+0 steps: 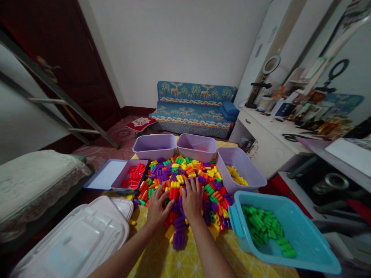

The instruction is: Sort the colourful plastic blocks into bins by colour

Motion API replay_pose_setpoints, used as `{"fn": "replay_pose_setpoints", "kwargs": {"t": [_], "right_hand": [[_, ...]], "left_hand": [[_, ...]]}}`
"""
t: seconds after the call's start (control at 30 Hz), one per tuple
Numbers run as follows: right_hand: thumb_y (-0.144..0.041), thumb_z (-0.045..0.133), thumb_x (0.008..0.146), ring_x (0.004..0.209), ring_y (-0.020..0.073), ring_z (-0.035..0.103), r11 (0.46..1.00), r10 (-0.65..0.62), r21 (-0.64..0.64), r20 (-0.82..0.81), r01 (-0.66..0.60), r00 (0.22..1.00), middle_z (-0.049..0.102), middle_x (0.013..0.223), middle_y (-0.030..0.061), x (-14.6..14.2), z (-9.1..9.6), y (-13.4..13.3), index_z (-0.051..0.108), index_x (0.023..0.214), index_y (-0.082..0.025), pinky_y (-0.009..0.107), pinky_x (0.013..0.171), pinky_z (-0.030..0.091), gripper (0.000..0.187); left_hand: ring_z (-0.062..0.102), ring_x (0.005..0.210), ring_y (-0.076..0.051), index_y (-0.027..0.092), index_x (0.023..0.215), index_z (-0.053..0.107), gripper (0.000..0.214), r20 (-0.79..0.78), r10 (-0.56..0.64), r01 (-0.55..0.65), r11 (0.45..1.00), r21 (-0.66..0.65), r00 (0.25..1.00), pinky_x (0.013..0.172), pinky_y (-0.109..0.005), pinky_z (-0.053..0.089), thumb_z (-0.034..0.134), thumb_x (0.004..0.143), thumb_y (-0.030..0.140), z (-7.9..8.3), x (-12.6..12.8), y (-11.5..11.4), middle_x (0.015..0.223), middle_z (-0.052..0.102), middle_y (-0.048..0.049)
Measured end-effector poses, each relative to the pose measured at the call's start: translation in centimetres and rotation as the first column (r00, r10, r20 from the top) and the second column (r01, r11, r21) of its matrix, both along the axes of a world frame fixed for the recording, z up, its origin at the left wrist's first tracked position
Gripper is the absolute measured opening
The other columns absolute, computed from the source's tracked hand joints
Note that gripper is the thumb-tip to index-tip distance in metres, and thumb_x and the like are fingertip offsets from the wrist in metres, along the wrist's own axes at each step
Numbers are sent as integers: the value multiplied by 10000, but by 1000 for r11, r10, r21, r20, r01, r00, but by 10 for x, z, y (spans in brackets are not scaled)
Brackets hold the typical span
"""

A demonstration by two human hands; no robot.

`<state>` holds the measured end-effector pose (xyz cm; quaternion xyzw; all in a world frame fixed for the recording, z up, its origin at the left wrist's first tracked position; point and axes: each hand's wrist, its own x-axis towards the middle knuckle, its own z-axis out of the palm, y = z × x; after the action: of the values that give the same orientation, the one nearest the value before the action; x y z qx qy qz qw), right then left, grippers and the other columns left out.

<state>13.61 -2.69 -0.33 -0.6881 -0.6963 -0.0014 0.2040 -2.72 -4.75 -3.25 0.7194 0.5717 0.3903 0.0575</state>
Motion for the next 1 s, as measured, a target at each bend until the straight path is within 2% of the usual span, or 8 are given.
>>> {"fn": "replay_pose_setpoints", "kwargs": {"t": [0.27, 0.4, 0.5, 0.63, 0.7, 0.77, 0.87, 1.0], "right_hand": [[-356, 358, 961, 1458, 269, 148, 999, -32, 36, 138, 27, 990, 239, 1580, 4, -1, -19, 14, 315, 1475, -325, 559, 1135, 160, 517], [-366, 379, 948, 1455, 284, 146, 997, -45, 72, 185, 32, 982, 221, 1586, 1, -1, -26, 11, 292, 1487, -314, 554, 1135, 148, 548], [-356, 382, 941, 1450, 288, 160, 996, -51, 78, 200, 36, 978, 230, 1583, 3, -1, -26, 11, 304, 1483, -304, 551, 1135, 148, 550], [-344, 381, 939, 1444, 279, 185, 995, -60, 88, 201, 43, 978, 242, 1579, 10, -2, -26, 11, 313, 1481, -293, 540, 1138, 146, 549], [-337, 385, 937, 1442, 277, 191, 995, -64, 92, 198, 47, 978, 252, 1576, 15, -2, -26, 11, 322, 1478, -289, 538, 1138, 146, 547], [-332, 392, 933, 1443, 281, 189, 994, -65, 95, 197, 47, 978, 251, 1576, 21, -3, -26, 11, 327, 1477, -283, 541, 1137, 146, 550], [-325, 403, 925, 1445, 289, 183, 995, -63, 91, 195, 46, 979, 240, 1579, 28, -3, -25, 10, 327, 1478, -277, 550, 1136, 140, 560], [-324, 413, 914, 1450, 291, 166, 996, -49, 78, 182, 35, 982, 220, 1585, 20, -2, -25, 10, 321, 1480, -283, 547, 1139, 133, 575]], "left_hand": [[506, 1216, -302, 255, 925, 736, 161, 186, 89, -90, 996, -3, 978, 1012, -532, 417, 654, 811, 333, 7, 9, 5, 1340, 542, -96], [530, 1196, -282, 228, 896, 728, 189, 447, 143, -136, 990, -48, 883, 1036, -500, 400, 650, 794, 366, 16, -4, 9, 1270, 599, -98], [605, 1093, -282, 183, 845, 695, 272, 747, 229, -109, 972, -207, 624, 963, -457, 468, 670, 749, 437, 27, -23, 21, 1080, 682, -101], [691, 833, -204, 173, 796, 583, 189, 937, 350, -48, 936, -349, 14, 814, -360, 543, 653, 756, 344, 43, -57, 44, 775, 665, -21], [692, 771, -158, 177, 767, 543, 77, 905, 387, -46, 915, -401, -178, 793, -315, 549, 600, 784, 228, 50, -73, 54, 766, 649, -9], [690, 757, -136, 175, 731, 515, 82, 883, 408, -28, 904, -426, -233, 795, -294, 551, 536, 806, 150, 56, -86, 61, 771, 645, -18], [696, 830, -154, 171, 727, 517, 115, 870, 435, 15, 896, -444, -233, 815, -306, 552, 490, 817, 104, 60, -96, 68, 818, 661, -55], [683, 966, -190, 170, 833, 584, 67, 884, 441, 48, 897, -439, -157, 845, -328, 548, 517, 837, 172, 55, -92, 67, 973, 684, -96]]}}
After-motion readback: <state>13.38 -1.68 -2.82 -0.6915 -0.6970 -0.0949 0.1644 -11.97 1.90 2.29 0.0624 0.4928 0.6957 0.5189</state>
